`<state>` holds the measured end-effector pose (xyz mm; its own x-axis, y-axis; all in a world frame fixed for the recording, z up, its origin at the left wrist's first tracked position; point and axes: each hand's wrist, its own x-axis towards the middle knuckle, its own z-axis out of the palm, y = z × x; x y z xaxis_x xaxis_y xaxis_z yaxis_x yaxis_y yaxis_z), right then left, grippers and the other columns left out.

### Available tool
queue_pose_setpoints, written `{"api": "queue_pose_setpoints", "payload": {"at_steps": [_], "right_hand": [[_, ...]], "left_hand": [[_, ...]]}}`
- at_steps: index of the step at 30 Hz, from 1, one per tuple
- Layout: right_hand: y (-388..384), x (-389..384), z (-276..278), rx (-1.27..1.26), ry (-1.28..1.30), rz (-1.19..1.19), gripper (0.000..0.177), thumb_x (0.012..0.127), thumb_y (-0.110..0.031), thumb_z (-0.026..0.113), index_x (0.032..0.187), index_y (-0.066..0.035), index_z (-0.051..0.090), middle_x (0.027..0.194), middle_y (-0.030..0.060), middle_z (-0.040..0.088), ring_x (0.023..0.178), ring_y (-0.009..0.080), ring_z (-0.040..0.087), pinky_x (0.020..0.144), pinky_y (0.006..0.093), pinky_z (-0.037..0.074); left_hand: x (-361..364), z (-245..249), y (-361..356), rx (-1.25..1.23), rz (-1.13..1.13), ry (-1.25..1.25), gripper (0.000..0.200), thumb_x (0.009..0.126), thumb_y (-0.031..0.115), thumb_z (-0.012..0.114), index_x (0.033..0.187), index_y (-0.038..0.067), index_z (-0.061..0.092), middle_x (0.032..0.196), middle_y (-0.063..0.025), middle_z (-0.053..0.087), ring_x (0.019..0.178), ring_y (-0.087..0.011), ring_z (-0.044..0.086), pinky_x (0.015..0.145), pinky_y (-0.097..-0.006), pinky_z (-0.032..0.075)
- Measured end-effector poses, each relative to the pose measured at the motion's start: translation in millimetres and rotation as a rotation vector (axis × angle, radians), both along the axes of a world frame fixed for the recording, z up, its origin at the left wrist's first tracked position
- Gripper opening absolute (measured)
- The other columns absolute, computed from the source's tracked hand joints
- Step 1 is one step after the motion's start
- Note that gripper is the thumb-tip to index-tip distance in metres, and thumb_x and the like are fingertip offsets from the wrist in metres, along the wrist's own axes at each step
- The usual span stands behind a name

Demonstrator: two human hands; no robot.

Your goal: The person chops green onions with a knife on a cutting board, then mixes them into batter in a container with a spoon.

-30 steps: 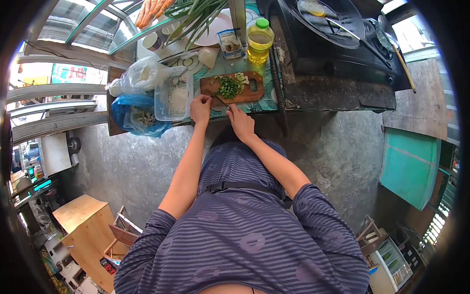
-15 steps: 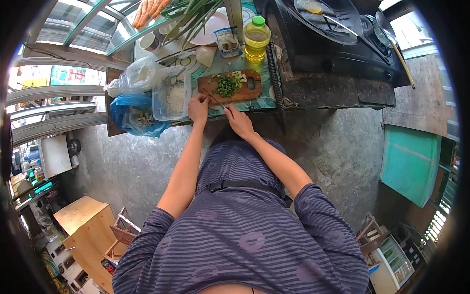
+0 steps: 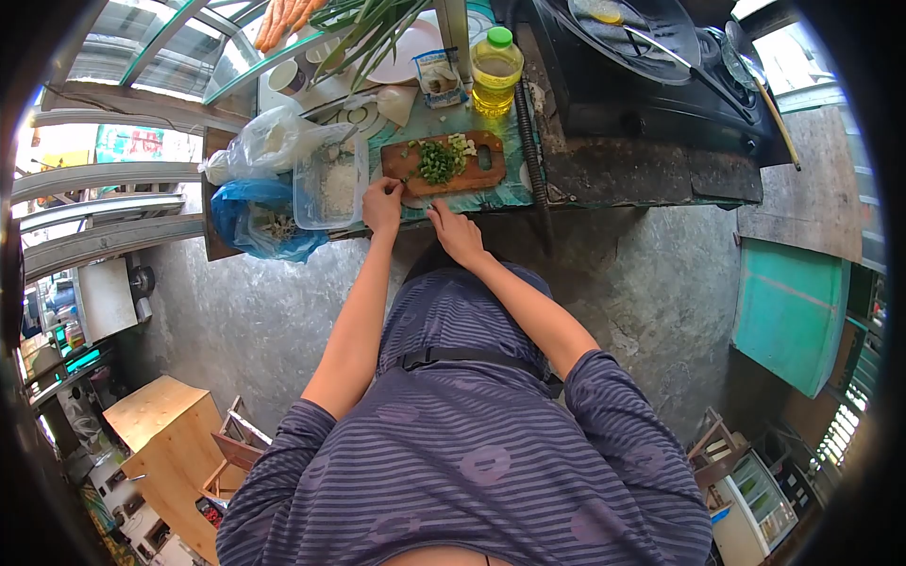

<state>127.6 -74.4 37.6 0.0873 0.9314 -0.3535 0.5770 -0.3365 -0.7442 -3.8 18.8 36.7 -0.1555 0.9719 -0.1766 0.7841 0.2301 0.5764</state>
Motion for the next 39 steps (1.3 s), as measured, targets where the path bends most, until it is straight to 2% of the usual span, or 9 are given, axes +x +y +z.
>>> {"api": "queue_pose_setpoints", "payload": {"at_steps": [11, 17, 20, 23, 26, 39], "right_hand": [[-8, 9, -4, 0.000, -0.109, 0.029, 0.036, 0.100, -0.041, 0.037, 0.118, -0.013, 0.049, 0.093, 0.0184, 0.068, 0.083, 0.0435, 0.062, 0.067, 0.0520, 0.047], [-2, 10, -5, 0.006, 0.015, -0.043, 0.034, 0.100, -0.042, 0.036, 0.116, -0.014, 0.048, 0.088, 0.0189, 0.067, 0.080, 0.0433, 0.062, 0.067, 0.0519, 0.047], [-4, 13, -5, 0.020, 0.041, -0.032, 0.037, 0.100, -0.042, 0.039, 0.118, -0.012, 0.050, 0.085, 0.0166, 0.066, 0.080, 0.0410, 0.063, 0.066, 0.0465, 0.047], [-3, 14, -1, 0.007, 0.055, -0.040, 0.038, 0.100, -0.042, 0.039, 0.118, -0.011, 0.051, 0.085, 0.0168, 0.066, 0.081, 0.0410, 0.062, 0.068, 0.0465, 0.047], [-3, 13, -2, 0.004, 0.086, -0.025, 0.037, 0.099, -0.044, 0.038, 0.114, -0.014, 0.052, 0.087, 0.0185, 0.067, 0.082, 0.0433, 0.062, 0.070, 0.0516, 0.046], [3, 7, -2, -0.029, 0.101, 0.032, 0.038, 0.099, -0.044, 0.037, 0.114, -0.013, 0.050, 0.091, 0.0193, 0.066, 0.086, 0.0451, 0.061, 0.073, 0.0527, 0.046]], "left_hand": [[1, 0, -2, 0.015, 0.009, -0.009, 0.009, 0.081, 0.022, 0.070, 0.085, 0.014, 0.069, 0.089, -0.0012, 0.068, 0.081, -0.0278, 0.066, 0.068, -0.0418, 0.051], [2, 4, -4, 0.041, 0.013, -0.002, 0.014, 0.080, 0.024, 0.072, 0.087, 0.012, 0.072, 0.086, -0.0047, 0.071, 0.082, -0.0270, 0.067, 0.070, -0.0395, 0.051], [0, 6, -5, 0.024, 0.019, -0.014, 0.014, 0.080, 0.025, 0.072, 0.087, 0.013, 0.073, 0.086, -0.0049, 0.071, 0.082, -0.0271, 0.067, 0.070, -0.0397, 0.051], [-1, 6, -6, 0.043, 0.009, -0.012, 0.015, 0.080, 0.026, 0.072, 0.087, 0.012, 0.073, 0.087, -0.0044, 0.070, 0.083, -0.0274, 0.067, 0.070, -0.0400, 0.051], [0, 4, -7, 0.066, -0.005, 0.023, 0.012, 0.081, 0.025, 0.070, 0.084, 0.013, 0.071, 0.093, -0.0012, 0.067, 0.082, -0.0265, 0.065, 0.069, -0.0405, 0.052], [0, 2, -6, 0.081, -0.015, 0.026, 0.011, 0.079, 0.022, 0.070, 0.082, 0.011, 0.070, 0.091, -0.0011, 0.066, 0.081, -0.0272, 0.065, 0.068, -0.0414, 0.051]]}}
